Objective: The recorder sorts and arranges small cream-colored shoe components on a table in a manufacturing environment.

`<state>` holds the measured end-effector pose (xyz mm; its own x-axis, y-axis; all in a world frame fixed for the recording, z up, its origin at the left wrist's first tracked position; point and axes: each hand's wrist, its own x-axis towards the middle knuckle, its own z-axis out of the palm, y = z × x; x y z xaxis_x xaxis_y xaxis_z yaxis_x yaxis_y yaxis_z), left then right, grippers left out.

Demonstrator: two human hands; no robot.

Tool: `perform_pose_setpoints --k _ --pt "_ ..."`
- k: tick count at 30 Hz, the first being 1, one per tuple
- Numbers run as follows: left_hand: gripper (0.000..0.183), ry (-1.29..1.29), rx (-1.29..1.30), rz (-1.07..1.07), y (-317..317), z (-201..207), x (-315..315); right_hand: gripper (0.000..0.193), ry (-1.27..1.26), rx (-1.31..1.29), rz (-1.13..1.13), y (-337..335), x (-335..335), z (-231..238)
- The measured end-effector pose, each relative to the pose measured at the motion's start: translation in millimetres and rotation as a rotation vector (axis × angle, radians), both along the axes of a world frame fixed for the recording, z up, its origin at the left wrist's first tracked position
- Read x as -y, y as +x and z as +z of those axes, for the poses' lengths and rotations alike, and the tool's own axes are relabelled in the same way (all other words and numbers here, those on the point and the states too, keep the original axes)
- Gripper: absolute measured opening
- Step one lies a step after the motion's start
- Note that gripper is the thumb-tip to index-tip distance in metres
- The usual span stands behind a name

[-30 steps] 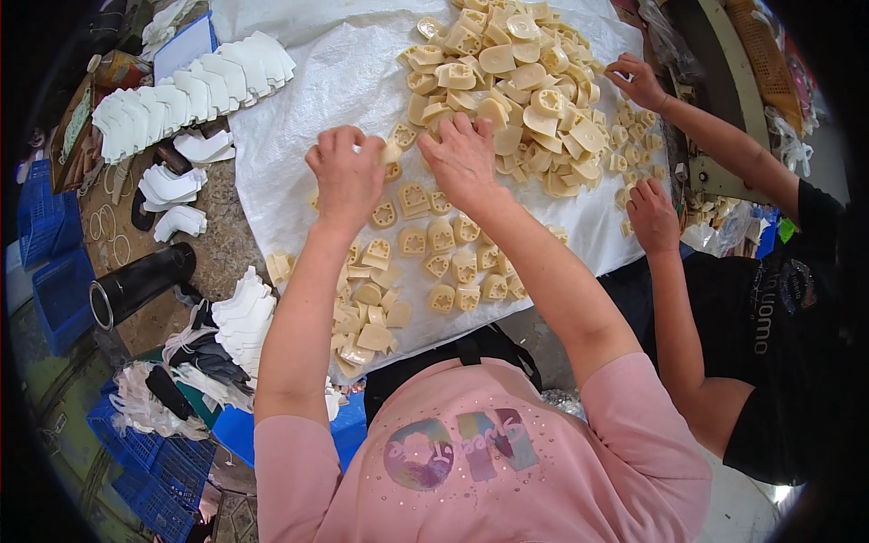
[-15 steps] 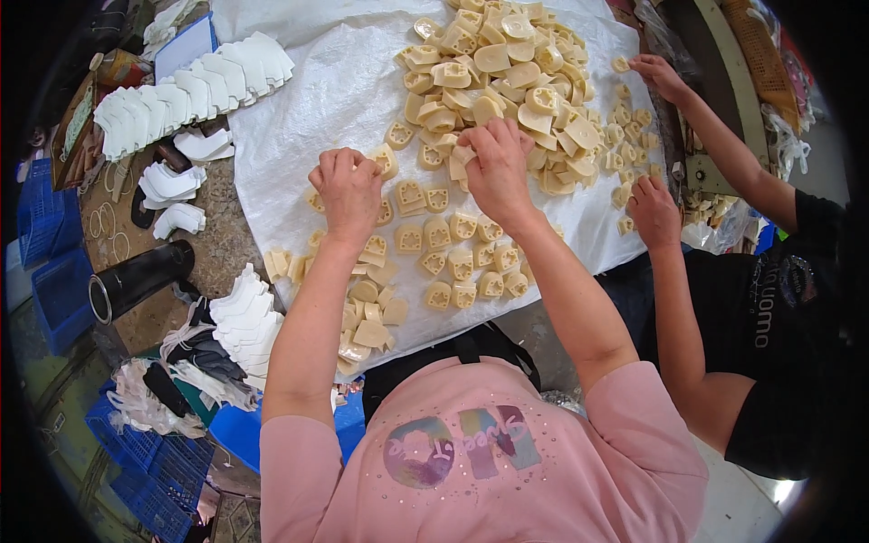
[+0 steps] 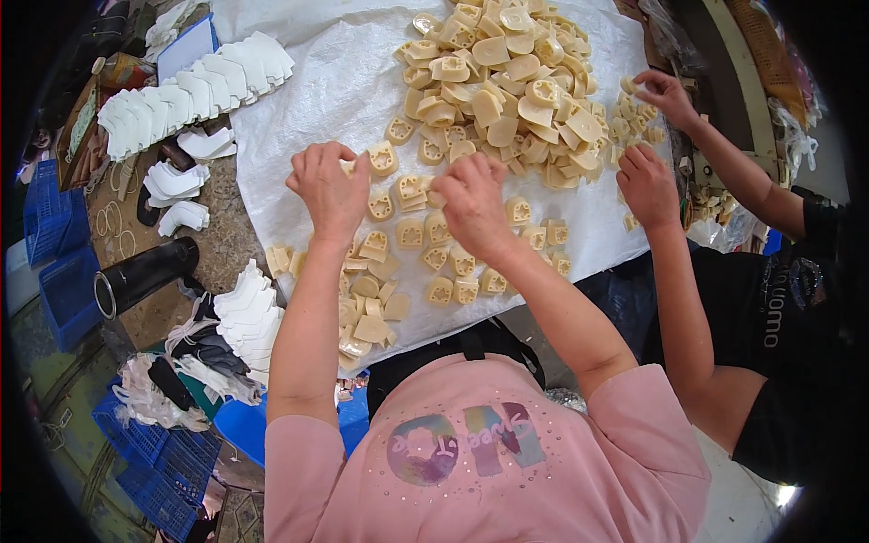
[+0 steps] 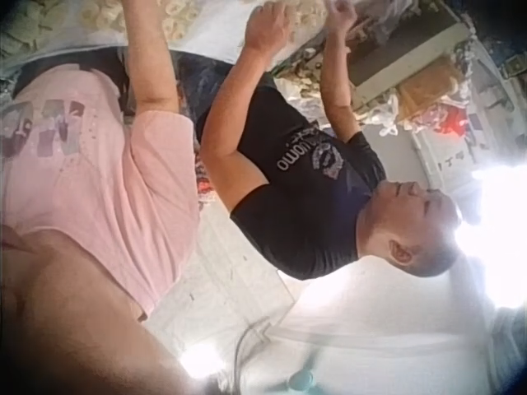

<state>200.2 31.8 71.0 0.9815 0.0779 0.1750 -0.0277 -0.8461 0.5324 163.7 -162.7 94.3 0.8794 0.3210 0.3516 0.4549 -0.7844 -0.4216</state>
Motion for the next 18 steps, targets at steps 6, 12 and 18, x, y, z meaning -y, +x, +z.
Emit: perform_pose_setpoints --k 6,12,18 --pt "0.012 -0.065 0.030 0.084 -9 7 -12 0.007 -0.100 0.095 0.095 -3 -48 -13" --pt "0.013 -0.117 0.074 0.093 -21 14 -17 0.005 -0.282 -0.072 0.222 -29 -50 -36" --pt "0.018 -0.124 0.005 0.031 -28 14 -9 0.020 -0.054 -0.184 0.134 -28 -24 -13"
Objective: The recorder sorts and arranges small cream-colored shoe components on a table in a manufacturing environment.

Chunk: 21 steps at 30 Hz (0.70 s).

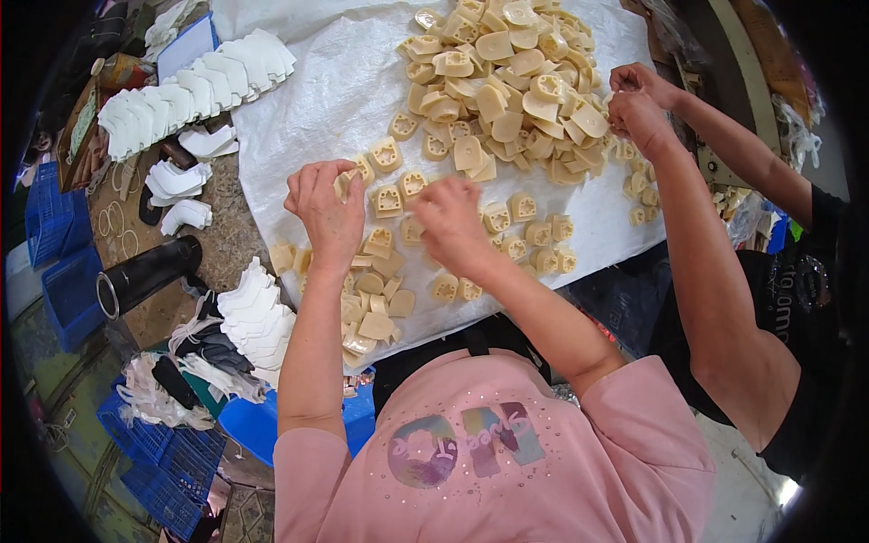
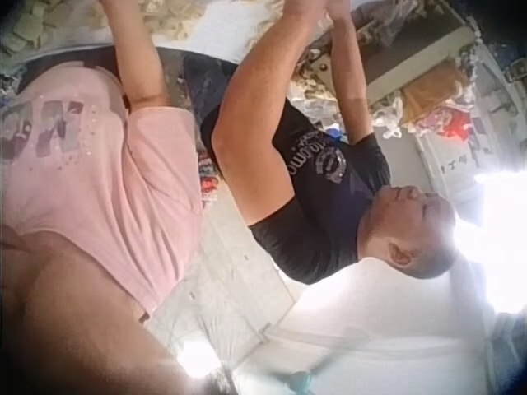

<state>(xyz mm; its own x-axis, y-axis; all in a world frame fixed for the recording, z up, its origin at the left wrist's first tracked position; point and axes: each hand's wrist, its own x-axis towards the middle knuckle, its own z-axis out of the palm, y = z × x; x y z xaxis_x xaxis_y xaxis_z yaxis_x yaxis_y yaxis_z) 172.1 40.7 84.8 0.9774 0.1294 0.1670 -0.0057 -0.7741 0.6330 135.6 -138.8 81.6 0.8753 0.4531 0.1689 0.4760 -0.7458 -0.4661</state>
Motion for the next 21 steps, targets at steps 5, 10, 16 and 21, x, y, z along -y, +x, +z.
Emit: perform_pose_setpoints --k 5,10,16,21 --pt "0.022 -0.003 0.020 -0.205 -9 -4 30 0.034 -0.010 0.085 -0.389 13 72 8" --pt "0.034 0.122 0.106 -0.483 -3 -12 82 0.022 0.031 -0.381 -0.675 13 100 -6" --pt "0.035 0.232 0.127 -0.455 20 -27 109 0.024 -0.017 -0.445 -0.669 19 88 -17" --pt "0.023 0.243 0.157 -0.457 30 -25 116 0.023 0.032 -0.497 -0.714 25 90 -25"
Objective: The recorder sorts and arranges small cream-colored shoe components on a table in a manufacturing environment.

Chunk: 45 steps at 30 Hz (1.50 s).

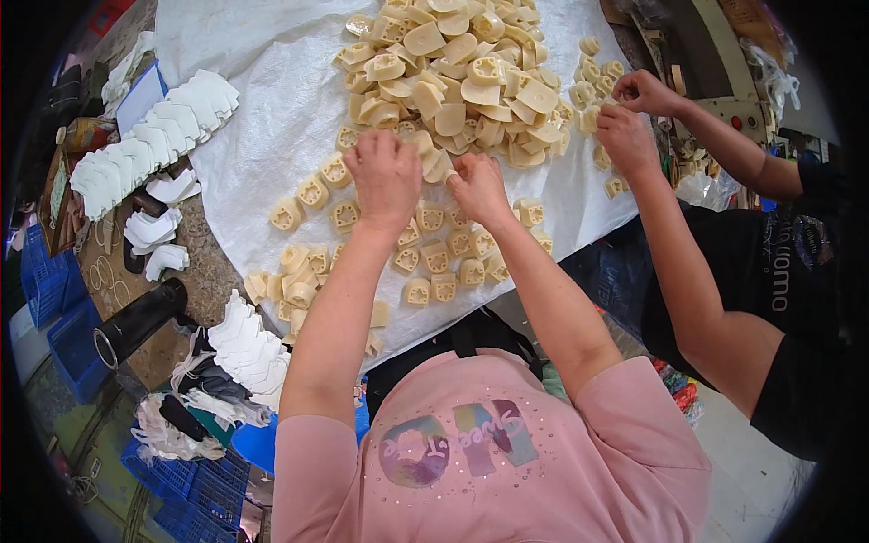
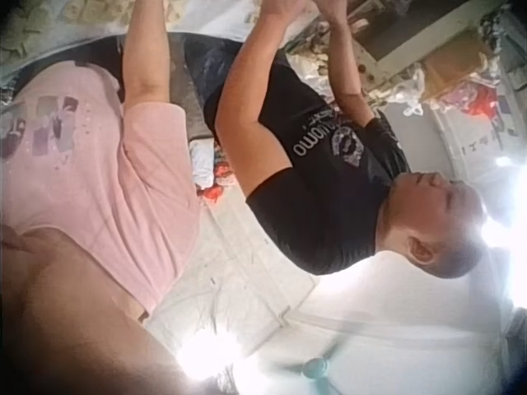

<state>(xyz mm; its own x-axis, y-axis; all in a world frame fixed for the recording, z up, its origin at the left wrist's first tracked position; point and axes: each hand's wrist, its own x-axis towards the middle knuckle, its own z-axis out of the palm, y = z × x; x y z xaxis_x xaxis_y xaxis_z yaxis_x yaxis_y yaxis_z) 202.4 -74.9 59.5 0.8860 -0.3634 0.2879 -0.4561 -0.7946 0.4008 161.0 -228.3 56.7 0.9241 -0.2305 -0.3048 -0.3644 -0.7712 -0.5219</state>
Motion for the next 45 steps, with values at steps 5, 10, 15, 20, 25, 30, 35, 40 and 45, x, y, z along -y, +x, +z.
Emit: perform_pose_setpoints --k 5,10,15,20,25,30,35,40,45 --pt "0.011 -0.289 -0.320 0.324 13 23 -16 0.016 0.030 0.148 -0.050 -4 3 11" --pt "0.013 -0.577 -0.394 0.435 9 18 -57 0.013 0.100 0.314 -0.003 -11 4 21" --pt "0.017 -0.946 -0.600 0.611 0 29 -80 0.017 -0.004 0.439 0.198 -21 -7 26" --pt "0.019 -0.423 -0.583 0.370 -19 40 -99 0.022 -0.071 0.484 0.240 -21 -11 25" --pt "0.015 -0.119 -0.598 0.285 -36 34 -107 0.024 0.039 0.551 0.188 -14 -12 30" --pt "0.018 0.066 -0.361 0.271 -41 26 -101 0.022 0.090 0.599 0.150 -13 -15 32" --pt "0.032 0.088 -0.095 0.329 -34 16 -101 0.018 0.171 0.570 0.101 -14 -16 33" --pt "0.036 0.001 -0.087 0.174 -29 24 -67 0.016 0.202 0.550 0.057 -13 -11 27" --pt "0.038 0.066 -0.002 -0.026 -20 10 -26 0.013 0.247 0.513 0.001 -10 -11 25"
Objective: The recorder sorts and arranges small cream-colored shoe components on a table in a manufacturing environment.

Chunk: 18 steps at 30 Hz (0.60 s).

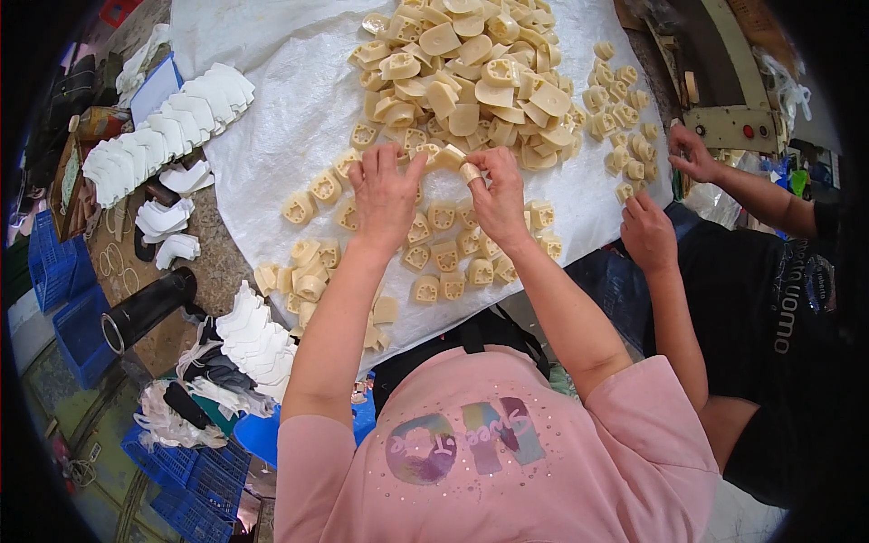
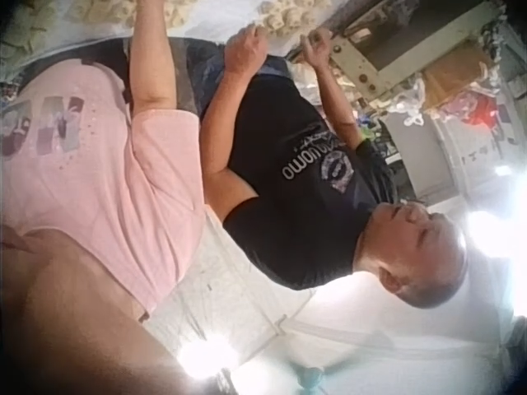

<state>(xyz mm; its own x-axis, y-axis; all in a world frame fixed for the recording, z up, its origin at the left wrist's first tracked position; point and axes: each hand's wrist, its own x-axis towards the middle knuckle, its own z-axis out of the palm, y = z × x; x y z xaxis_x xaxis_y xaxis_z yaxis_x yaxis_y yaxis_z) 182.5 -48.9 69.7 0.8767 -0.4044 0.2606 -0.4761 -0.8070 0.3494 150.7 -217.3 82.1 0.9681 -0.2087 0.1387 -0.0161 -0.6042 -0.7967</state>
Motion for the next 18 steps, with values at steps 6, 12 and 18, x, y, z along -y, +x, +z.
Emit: perform_pose_setpoints --k 6,12,18 --pt "0.037 -0.049 0.006 -0.060 20 0 1 0.015 0.123 0.034 -0.104 -5 5 6" --pt "0.035 -0.371 -0.224 0.249 22 21 -32 0.022 -0.431 0.237 0.239 -6 -15 5" --pt "0.032 -0.241 -0.171 0.447 11 31 -89 0.017 -0.613 0.104 0.514 -8 -19 -20"
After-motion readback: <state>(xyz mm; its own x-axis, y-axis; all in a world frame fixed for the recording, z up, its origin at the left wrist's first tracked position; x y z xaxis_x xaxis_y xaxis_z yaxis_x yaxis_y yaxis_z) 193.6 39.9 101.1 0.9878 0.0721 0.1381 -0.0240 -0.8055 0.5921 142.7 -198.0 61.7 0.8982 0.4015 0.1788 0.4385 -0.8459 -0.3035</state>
